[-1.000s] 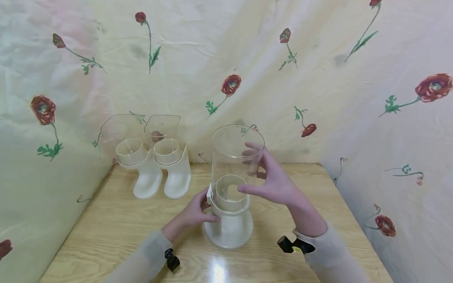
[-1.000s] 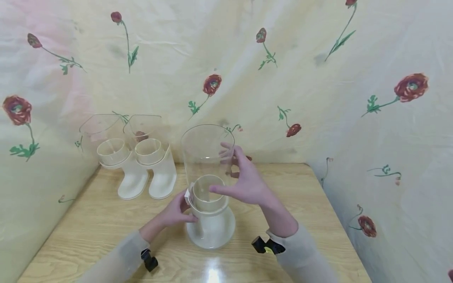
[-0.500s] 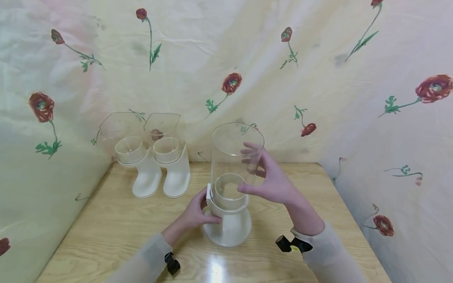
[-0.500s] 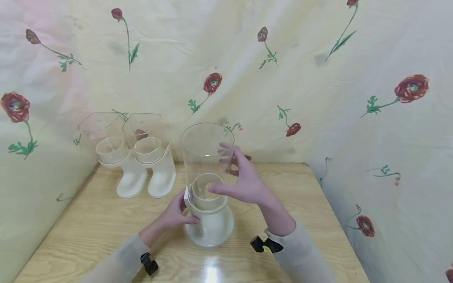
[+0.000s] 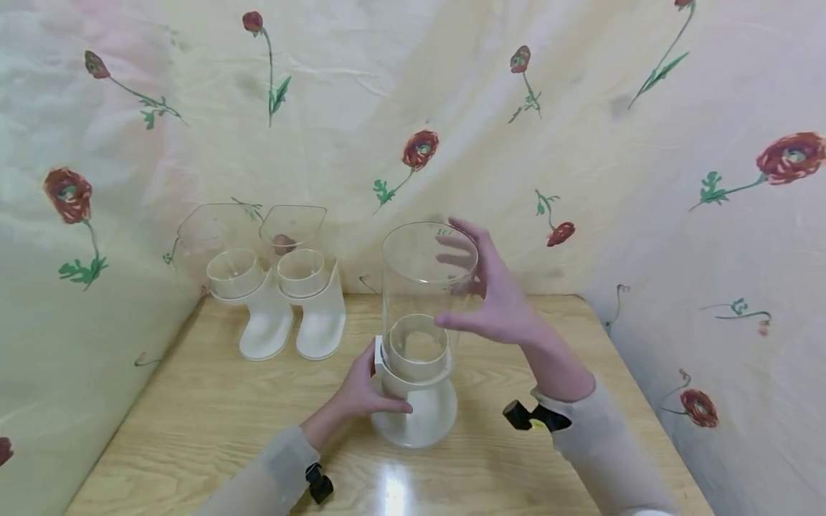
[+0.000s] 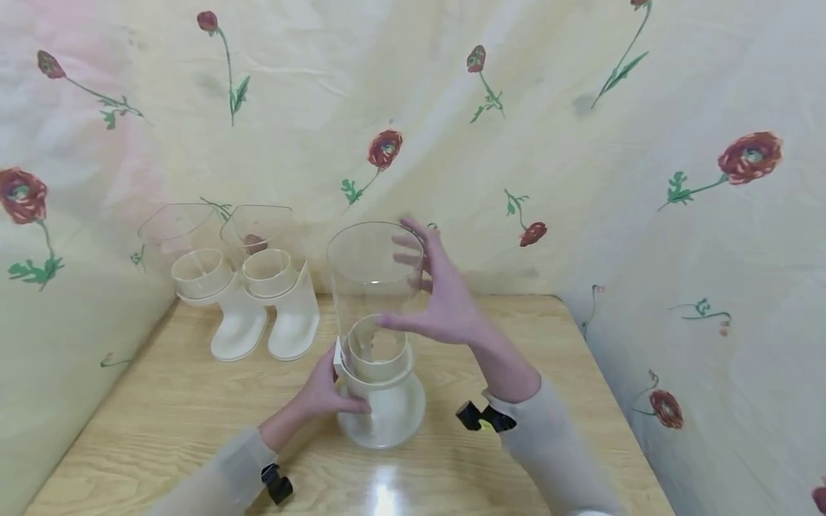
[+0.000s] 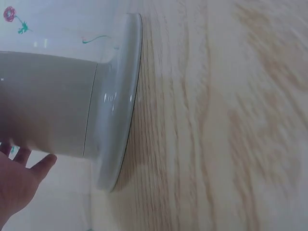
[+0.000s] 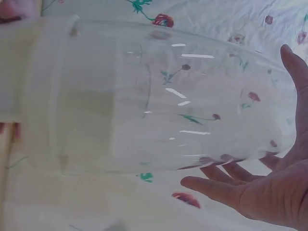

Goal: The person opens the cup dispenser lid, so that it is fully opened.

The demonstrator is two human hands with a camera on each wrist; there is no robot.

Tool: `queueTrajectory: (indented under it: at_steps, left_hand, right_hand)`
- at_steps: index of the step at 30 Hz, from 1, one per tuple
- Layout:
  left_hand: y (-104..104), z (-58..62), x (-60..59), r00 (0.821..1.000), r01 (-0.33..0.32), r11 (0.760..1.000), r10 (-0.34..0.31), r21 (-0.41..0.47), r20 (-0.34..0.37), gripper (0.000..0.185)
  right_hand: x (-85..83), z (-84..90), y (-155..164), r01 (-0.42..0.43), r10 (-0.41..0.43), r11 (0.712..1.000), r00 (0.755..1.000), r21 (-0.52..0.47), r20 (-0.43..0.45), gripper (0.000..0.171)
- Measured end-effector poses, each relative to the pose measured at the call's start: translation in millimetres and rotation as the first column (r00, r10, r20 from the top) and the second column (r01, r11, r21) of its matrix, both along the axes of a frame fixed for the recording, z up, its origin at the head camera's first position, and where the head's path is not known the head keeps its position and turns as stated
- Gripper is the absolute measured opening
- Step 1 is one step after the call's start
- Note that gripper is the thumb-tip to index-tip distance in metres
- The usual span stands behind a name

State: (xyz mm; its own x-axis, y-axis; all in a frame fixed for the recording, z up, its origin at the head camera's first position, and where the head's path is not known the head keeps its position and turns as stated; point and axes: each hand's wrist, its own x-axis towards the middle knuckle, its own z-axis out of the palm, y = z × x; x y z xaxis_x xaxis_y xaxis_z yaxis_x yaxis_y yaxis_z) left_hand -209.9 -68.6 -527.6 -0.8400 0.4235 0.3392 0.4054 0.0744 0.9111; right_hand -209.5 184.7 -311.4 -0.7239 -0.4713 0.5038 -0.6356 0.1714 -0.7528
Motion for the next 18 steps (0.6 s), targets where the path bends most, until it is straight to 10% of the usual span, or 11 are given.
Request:
queueTrajectory:
  at_steps: [9,18]
  left_hand:
    - [5,-3.1,-1.6,1.0,-0.005,1.0,0.005,0.007,-0.012,0.104]
    - [3,-3.8,-5.5,0.999,0.001,1.0,-0.001,-0.005,-0.033,0.101]
  right_hand:
    - [-3.2,50.4,-9,0.01,0.01,0.974,0.996,0.228,-0.087,0.096]
    - [-0.7,59.3,-13,0.017,-0.015,0.954,1.0,0.299,-0.008,0.085]
